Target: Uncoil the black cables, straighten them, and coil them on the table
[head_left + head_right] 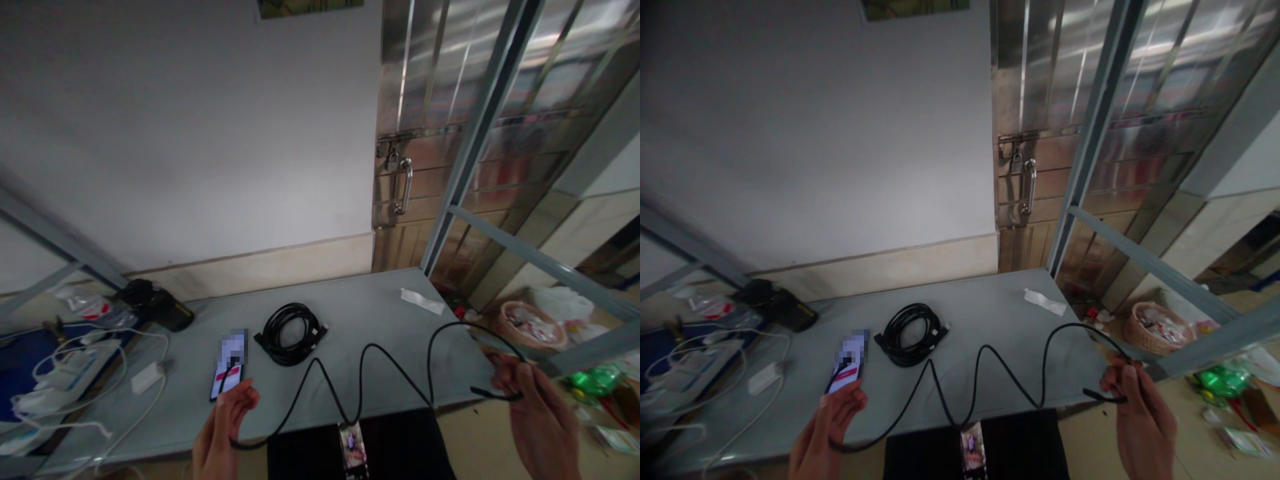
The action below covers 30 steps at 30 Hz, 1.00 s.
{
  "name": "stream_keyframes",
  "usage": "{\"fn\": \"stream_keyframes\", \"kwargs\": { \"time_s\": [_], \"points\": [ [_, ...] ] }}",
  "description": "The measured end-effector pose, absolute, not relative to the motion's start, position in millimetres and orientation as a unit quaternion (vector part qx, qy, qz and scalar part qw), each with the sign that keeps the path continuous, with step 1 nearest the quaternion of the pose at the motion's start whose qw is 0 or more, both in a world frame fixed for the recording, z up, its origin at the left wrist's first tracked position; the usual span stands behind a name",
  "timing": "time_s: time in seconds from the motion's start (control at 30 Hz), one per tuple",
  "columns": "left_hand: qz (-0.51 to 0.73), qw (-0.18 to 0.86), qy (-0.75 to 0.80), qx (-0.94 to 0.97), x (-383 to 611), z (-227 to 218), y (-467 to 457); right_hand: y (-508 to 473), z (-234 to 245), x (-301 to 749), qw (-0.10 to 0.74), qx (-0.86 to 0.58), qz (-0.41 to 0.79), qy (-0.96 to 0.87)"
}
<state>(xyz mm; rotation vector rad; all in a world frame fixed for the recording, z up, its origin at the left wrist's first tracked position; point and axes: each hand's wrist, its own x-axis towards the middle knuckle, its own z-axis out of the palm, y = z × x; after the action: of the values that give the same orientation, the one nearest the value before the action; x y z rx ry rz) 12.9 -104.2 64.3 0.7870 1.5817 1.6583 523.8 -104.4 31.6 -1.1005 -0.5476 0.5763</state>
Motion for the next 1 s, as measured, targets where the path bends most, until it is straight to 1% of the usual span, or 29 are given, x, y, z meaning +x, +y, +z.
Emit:
{"fn": "stream_keyframes", "kwargs": {
  "time_s": [0.17, 0.43, 0.5, 0.63, 0.73, 0.8, 0.87, 0.93, 1.0],
  "points": [
    [0.624, 0.354, 0.624, 0.308, 11.4, 62.6, -107.7, -104.7, 32.1, 519.5, 0.770, -0.508, 0.298, -0.247],
    [0.607, 0.362, 0.634, 0.314, 18.2, 60.8, -109.0, -102.8, 31.4, 511.8, 0.762, -0.513, 0.284, -0.275],
    [0.595, 0.371, 0.638, 0.319, 22.1, 60.5, -108.1, -103.5, 30.3, 507.9, 0.747, -0.527, 0.280, -0.293],
    [0.551, 0.439, 0.626, 0.334, 36.7, 60.7, -105.4, -109.4, 30.1, 483.7, 0.663, -0.592, 0.259, -0.379],
    [0.513, 0.509, 0.607, 0.331, 54.3, 60.4, -103.0, -118.1, 25.2, 448.8, 0.604, -0.596, 0.278, -0.450],
    [0.494, 0.551, 0.590, 0.323, 68.0, 59.2, -102.0, -124.4, 19.0, 421.8, 0.573, -0.579, 0.290, -0.502],
    [0.483, 0.589, 0.570, 0.308, 82.4, 57.5, -102.0, -129.3, 13.7, 396.5, 0.542, -0.553, 0.272, -0.572],
    [0.478, 0.627, 0.544, 0.286, 97.1, 56.1, -103.0, -131.6, 12.8, 376.0, 0.514, -0.506, 0.252, -0.645],
    [0.482, 0.666, 0.507, 0.258, 111.5, 55.5, -104.4, -131.3, 16.7, 360.8, 0.491, -0.452, 0.257, -0.699]
  ]
}}
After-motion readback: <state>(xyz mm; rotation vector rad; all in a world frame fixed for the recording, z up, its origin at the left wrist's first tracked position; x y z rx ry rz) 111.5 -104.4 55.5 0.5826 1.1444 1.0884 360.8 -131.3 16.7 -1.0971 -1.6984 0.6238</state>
